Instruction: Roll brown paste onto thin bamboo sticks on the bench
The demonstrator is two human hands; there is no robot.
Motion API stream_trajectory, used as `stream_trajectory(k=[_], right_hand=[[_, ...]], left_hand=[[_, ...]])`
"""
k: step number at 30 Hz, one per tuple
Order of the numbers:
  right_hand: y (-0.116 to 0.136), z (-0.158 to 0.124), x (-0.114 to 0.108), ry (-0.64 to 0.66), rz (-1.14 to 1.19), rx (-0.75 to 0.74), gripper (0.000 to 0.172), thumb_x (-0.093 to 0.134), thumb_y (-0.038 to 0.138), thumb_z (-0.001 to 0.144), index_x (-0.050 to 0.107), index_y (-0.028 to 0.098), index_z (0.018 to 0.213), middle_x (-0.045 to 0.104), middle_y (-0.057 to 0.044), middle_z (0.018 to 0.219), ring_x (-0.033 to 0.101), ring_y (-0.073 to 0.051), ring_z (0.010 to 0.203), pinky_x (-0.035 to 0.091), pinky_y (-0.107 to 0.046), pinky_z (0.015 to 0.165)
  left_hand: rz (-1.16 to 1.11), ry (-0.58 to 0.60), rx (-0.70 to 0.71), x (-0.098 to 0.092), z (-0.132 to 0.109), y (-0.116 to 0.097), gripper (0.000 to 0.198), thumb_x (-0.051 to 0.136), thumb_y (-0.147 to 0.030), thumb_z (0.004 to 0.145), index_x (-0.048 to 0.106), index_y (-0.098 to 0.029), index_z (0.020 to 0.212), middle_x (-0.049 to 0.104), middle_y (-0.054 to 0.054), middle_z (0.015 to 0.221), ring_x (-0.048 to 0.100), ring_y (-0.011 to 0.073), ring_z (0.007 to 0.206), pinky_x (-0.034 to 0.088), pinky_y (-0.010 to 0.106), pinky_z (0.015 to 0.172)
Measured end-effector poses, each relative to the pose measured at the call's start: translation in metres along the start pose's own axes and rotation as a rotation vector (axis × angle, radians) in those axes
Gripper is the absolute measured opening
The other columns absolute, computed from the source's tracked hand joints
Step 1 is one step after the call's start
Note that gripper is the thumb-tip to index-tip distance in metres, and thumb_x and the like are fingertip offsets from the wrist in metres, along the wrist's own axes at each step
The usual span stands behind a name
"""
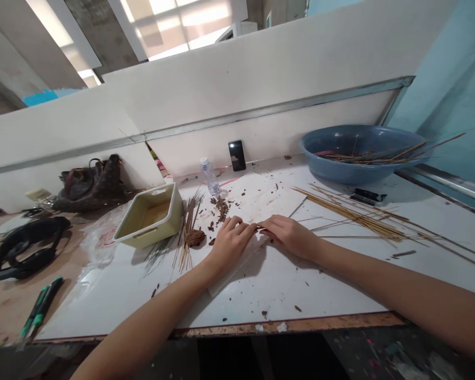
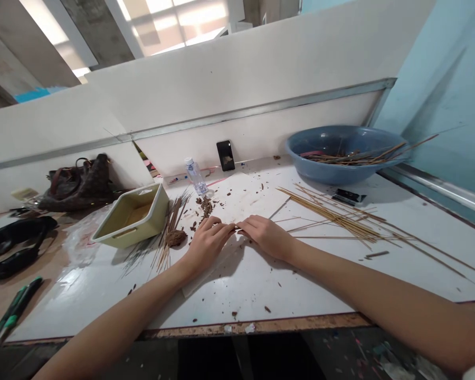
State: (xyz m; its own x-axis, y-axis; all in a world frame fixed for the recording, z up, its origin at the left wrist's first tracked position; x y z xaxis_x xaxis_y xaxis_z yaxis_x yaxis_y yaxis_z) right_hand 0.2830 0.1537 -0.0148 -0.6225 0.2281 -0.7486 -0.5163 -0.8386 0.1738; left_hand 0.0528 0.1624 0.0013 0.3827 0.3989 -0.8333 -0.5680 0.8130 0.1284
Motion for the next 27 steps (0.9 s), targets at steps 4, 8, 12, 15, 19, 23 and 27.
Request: stream_trajectory(k=[4, 8, 12, 15, 19, 23, 27], right_hand=[[0.0056, 0.0014, -0.0021, -0.009, 0.002, 0.002, 0.027, 0.047, 0.022, 0.117, 0.066, 0.018, 0.136, 0.077, -0.013, 0.106, 0.073, -0.031, 0.095, 0.063, -0.049, 0.086], [0.0099, 0.0034, -0.0048, -0.022, 0.044, 0.019, 0.029, 0.048, 0.020, 0.116, 0.064, 0.020, 0.140, 0.076, -0.014, 0.112, 0.073, -0.031, 0.102, 0.064, -0.051, 0.089], [0.0103, 0.0028, -0.0057, -0.018, 0.023, 0.009, 0.032, 0.046, 0.018, 0.115, 0.064, 0.019, 0.141, 0.076, -0.014, 0.111, 0.072, -0.031, 0.100, 0.065, -0.050, 0.089], [0.0091, 0.0014, -0.0054, -0.013, 0.012, 0.003, 0.032, 0.045, 0.016, 0.114, 0.065, 0.018, 0.140, 0.076, -0.014, 0.111, 0.072, -0.030, 0.100, 0.065, -0.049, 0.090], [0.0093, 0.0004, -0.0054, -0.004, 0.043, -0.006, 0.033, 0.047, 0.018, 0.114, 0.065, 0.019, 0.142, 0.077, -0.014, 0.113, 0.073, -0.030, 0.102, 0.065, -0.049, 0.091], [0.0097, 0.0003, -0.0052, 0.016, 0.049, -0.007, 0.028, 0.047, 0.021, 0.116, 0.068, 0.019, 0.133, 0.076, -0.013, 0.107, 0.071, -0.029, 0.097, 0.064, -0.046, 0.085], [0.0079, 0.0010, -0.0030, 0.074, 0.007, -0.020, 0.026, 0.043, 0.022, 0.118, 0.069, 0.019, 0.120, 0.072, -0.009, 0.097, 0.067, -0.026, 0.090, 0.061, -0.042, 0.080]], left_hand=[[0.004, -0.003, 0.002, -0.0044, 0.0014, -0.0024, 0.028, 0.053, -0.021, 0.115, 0.066, -0.020, 0.140, 0.079, 0.010, 0.111, 0.065, 0.0274, 0.101, 0.055, 0.045, 0.091], [0.000, 0.003, -0.037, -0.0033, 0.0020, -0.0052, 0.028, 0.052, -0.020, 0.114, 0.066, -0.021, 0.139, 0.076, 0.011, 0.116, 0.066, 0.0280, 0.105, 0.055, 0.045, 0.093], [-0.016, -0.003, -0.052, 0.0012, 0.0030, -0.0081, 0.029, 0.051, -0.020, 0.114, 0.063, -0.020, 0.141, 0.074, 0.012, 0.117, 0.065, 0.0289, 0.107, 0.056, 0.045, 0.094], [-0.021, 0.005, -0.051, 0.0027, 0.0035, -0.0077, 0.026, 0.050, -0.020, 0.115, 0.064, -0.019, 0.137, 0.073, 0.011, 0.111, 0.063, 0.0286, 0.103, 0.056, 0.045, 0.092], [-0.033, 0.048, -0.023, 0.0012, 0.0024, -0.0058, 0.021, 0.052, -0.019, 0.113, 0.069, -0.018, 0.126, 0.071, 0.011, 0.106, 0.061, 0.0290, 0.102, 0.056, 0.045, 0.092], [-0.056, 0.079, -0.023, -0.0009, 0.0020, -0.0052, 0.020, 0.053, -0.018, 0.112, 0.071, -0.019, 0.121, 0.070, 0.011, 0.104, 0.061, 0.0289, 0.104, 0.056, 0.045, 0.093], [-0.073, 0.078, -0.011, 0.0009, 0.0025, -0.0035, 0.017, 0.054, -0.020, 0.113, 0.072, -0.020, 0.114, 0.070, 0.010, 0.101, 0.059, 0.0285, 0.103, 0.055, 0.045, 0.092]])
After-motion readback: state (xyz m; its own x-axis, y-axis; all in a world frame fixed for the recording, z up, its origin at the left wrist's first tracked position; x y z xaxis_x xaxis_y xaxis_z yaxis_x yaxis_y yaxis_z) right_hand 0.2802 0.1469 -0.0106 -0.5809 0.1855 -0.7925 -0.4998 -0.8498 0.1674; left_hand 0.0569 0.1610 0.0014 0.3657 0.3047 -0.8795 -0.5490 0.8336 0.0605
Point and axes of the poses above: each hand's wrist, its own z-axis towards the middle knuckle, its own x-axis out of the palm, y = z × x, the point moved 2 cm from there along z, towards the middle knuckle
